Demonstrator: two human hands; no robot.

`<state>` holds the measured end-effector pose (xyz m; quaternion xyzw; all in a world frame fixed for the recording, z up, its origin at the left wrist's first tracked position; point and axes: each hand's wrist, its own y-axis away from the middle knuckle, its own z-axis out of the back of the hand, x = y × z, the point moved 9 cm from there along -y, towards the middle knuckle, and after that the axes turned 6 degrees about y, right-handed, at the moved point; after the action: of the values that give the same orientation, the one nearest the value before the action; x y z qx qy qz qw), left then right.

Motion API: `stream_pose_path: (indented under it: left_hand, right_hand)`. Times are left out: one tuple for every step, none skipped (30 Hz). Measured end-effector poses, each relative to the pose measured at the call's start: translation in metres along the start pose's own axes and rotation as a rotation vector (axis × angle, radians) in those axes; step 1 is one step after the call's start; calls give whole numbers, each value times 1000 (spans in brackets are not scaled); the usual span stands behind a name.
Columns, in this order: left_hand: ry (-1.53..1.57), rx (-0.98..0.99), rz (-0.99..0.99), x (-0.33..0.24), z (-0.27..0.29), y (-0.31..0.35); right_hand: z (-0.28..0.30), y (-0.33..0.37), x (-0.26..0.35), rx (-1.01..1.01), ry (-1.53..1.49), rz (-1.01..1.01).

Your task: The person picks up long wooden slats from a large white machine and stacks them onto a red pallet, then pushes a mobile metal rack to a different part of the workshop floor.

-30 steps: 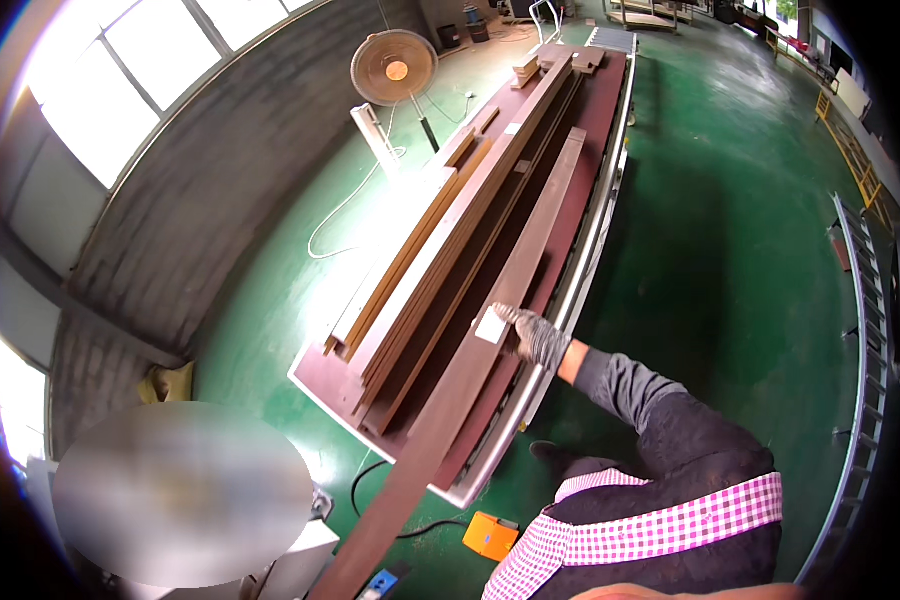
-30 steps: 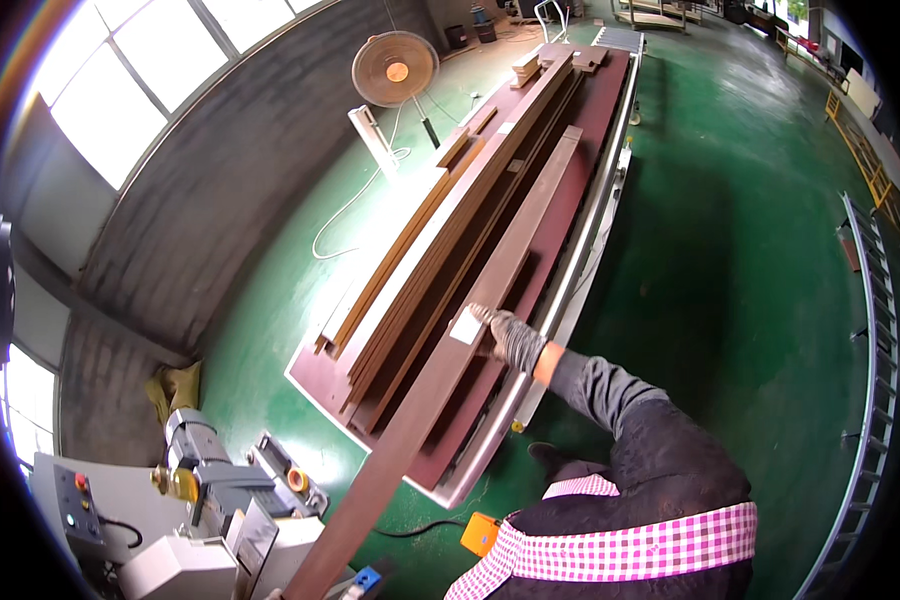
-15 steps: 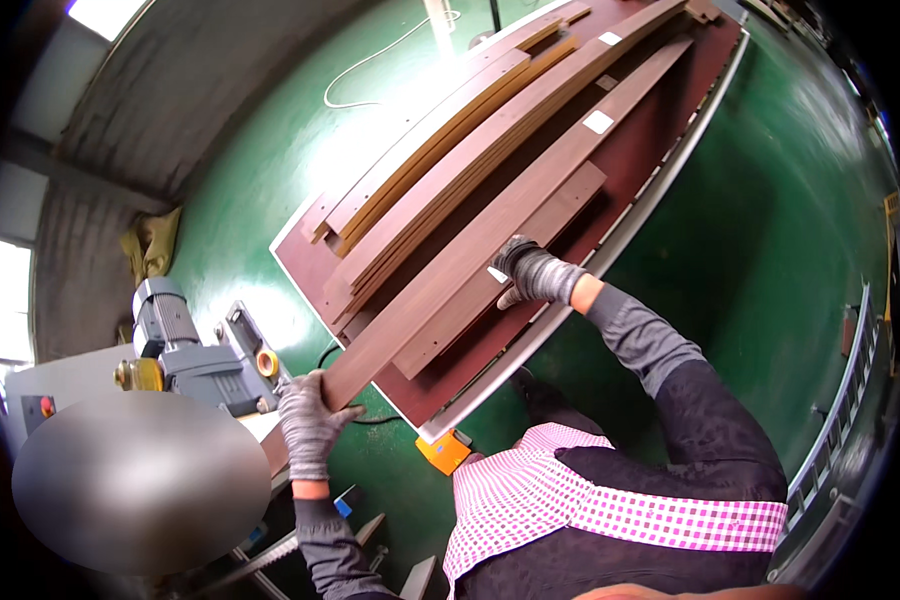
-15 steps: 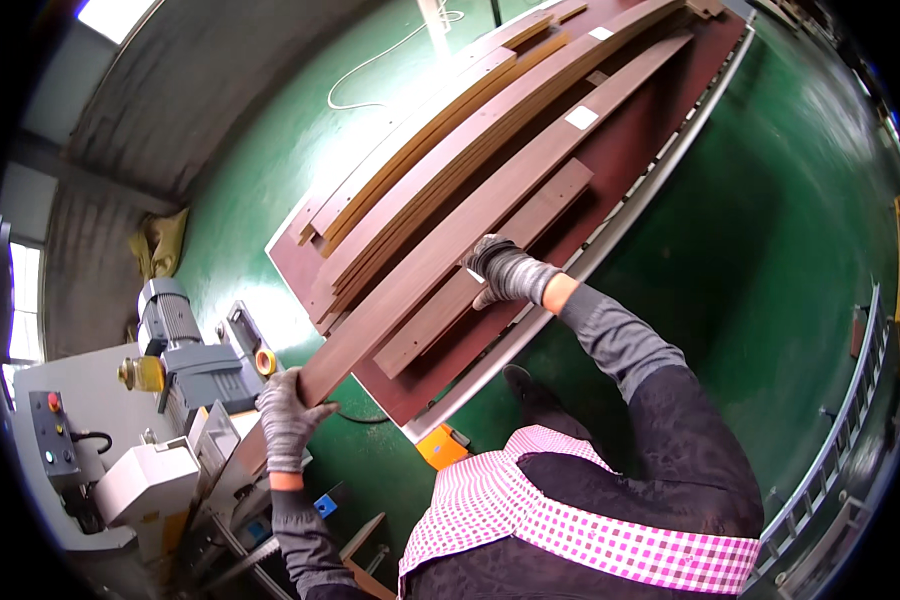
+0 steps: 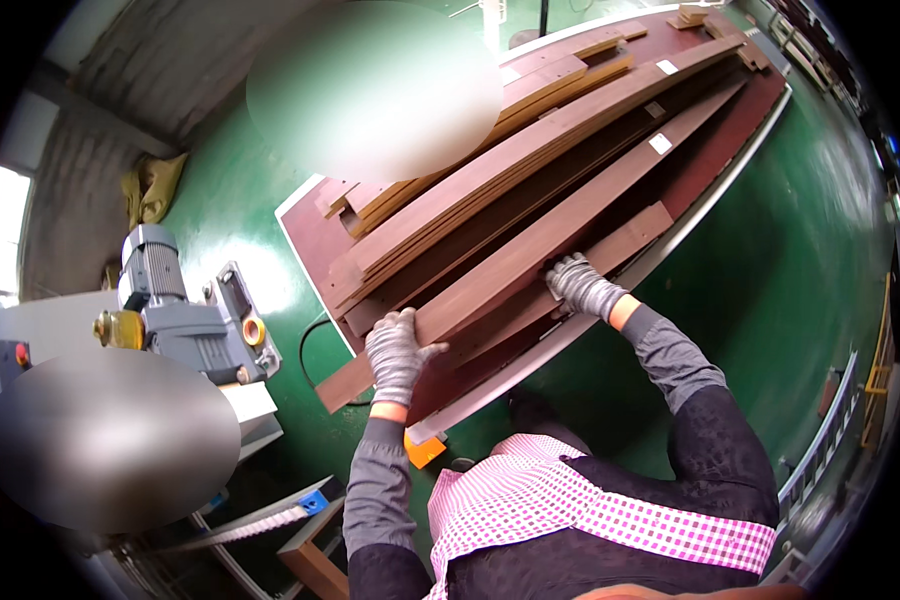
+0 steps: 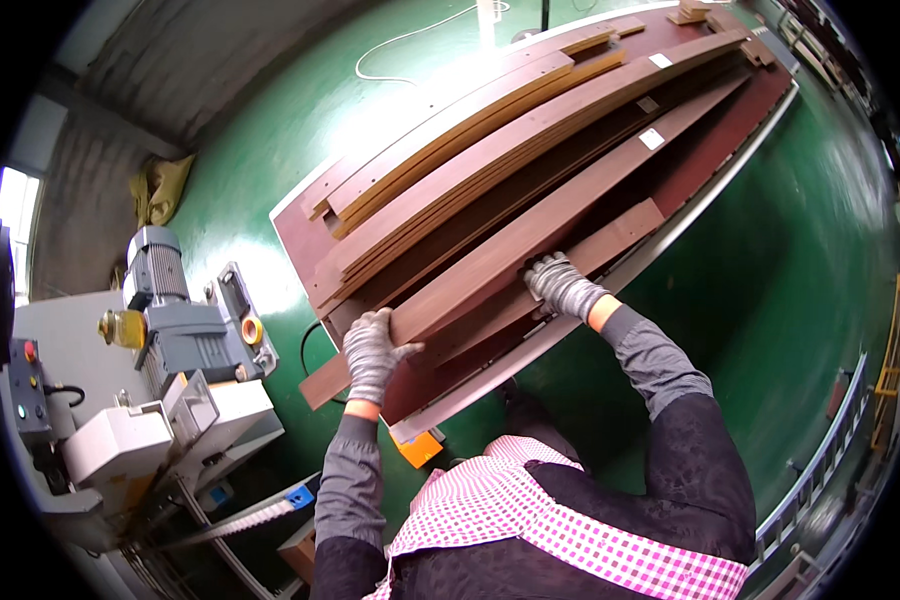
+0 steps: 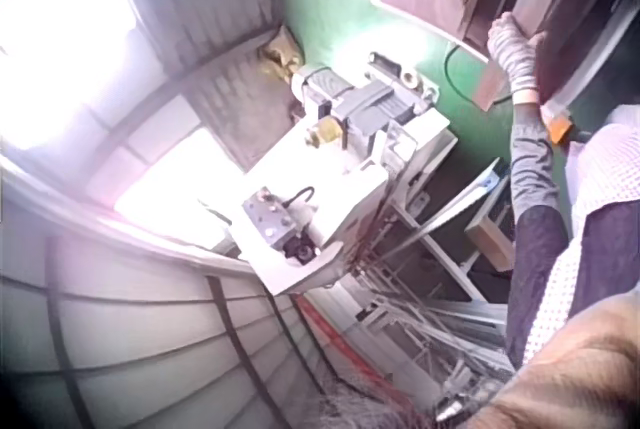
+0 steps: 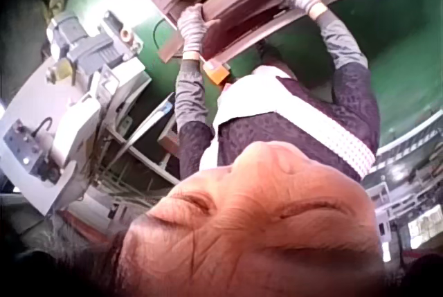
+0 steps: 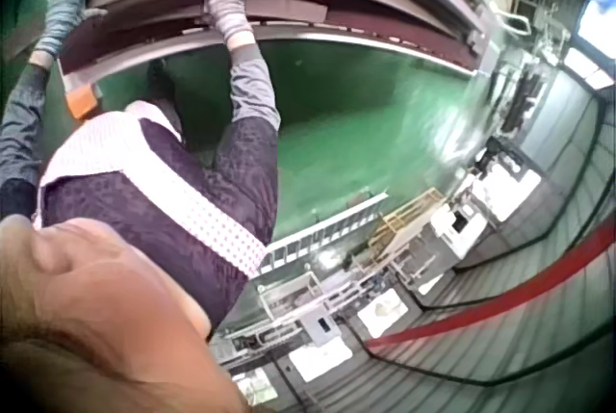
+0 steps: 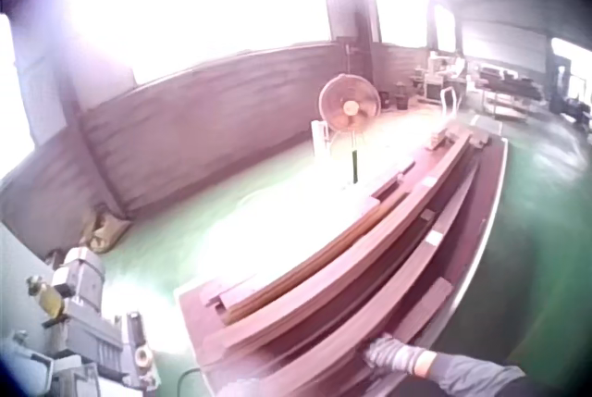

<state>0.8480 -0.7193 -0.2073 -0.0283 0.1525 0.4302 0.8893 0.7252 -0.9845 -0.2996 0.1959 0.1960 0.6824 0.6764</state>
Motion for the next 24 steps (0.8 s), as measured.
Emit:
stream_pose_path:
  left_hand:
    - [7,-2,7,-4,-10,-7]
    - [14,-5,16,-7,-21,-14]
    - [42,-23,24,-6,-32,-18]
    - [45,-46,1,-2,-44,-19]
    - [29,-63,22,-2,-51,-17]
    - [9,-80,50,0,-54,-11]
    - [27,-62,105,6,-51,-5]
    - [18,-106,133,14,-48,6]
    - [19,-148,153,29,-43,18]
    - [8,-195,188,50,-41,36]
    - [4,-287,177,72,-44,59]
    - [-12,-367,168,90,-47,81]
    - [-10,-424,133,100,-43,102]
    - [3,-486,123,110,-39,125]
    - [-13,-419,175,117,-34,138]
    - [68,-376,270,125,-21,155]
    - [64,-444,257,131,-15,184]
    - [43,-441,263,122,19,205]
    - [48,-496,274,124,39,235]
    - [60,-573,307,126,58,269]
    - [34,-657,333,135,72,306]
    - [14,-743,352,142,86,346]
    - [-88,-859,398,150,104,393]
    - [-161,-892,495,161,118,437]
  right_hand:
    - [5,6,-3,-58,8,13]
    - [7,13,-8,-117,15,28]
    - [4,22,-11,-342,29,78]
    - [7,32,-10,-453,83,116]
    - [14,45,-10,-538,49,109]
    - [21,56,-7,-624,12,110]
    - [24,63,-3,-690,-17,110]
    - [29,69,2,-755,-46,116]
    - [40,73,14,-783,-77,116]
    - [49,74,29,-841,-101,143]
    - [61,76,48,-878,-118,161]
    - [70,77,67,-882,-130,172]
    - [76,78,85,-927,-162,224]
    - [83,77,106,-916,-212,251]
    - [90,79,129,-928,-232,290]
    - [95,82,152,-971,-246,368]
    - [99,86,178,-968,-277,437]
    - [99,84,202,-948,-318,516]
    - [99,90,230,-975,-354,602]
    - [100,94,260,-929,-372,693]
    - [100,98,291,-883,-382,790]
    - [101,104,321,-834,-380,880]
    - [104,112,353,-786,-398,956]
    - [107,121,382,-738,-406,1025]
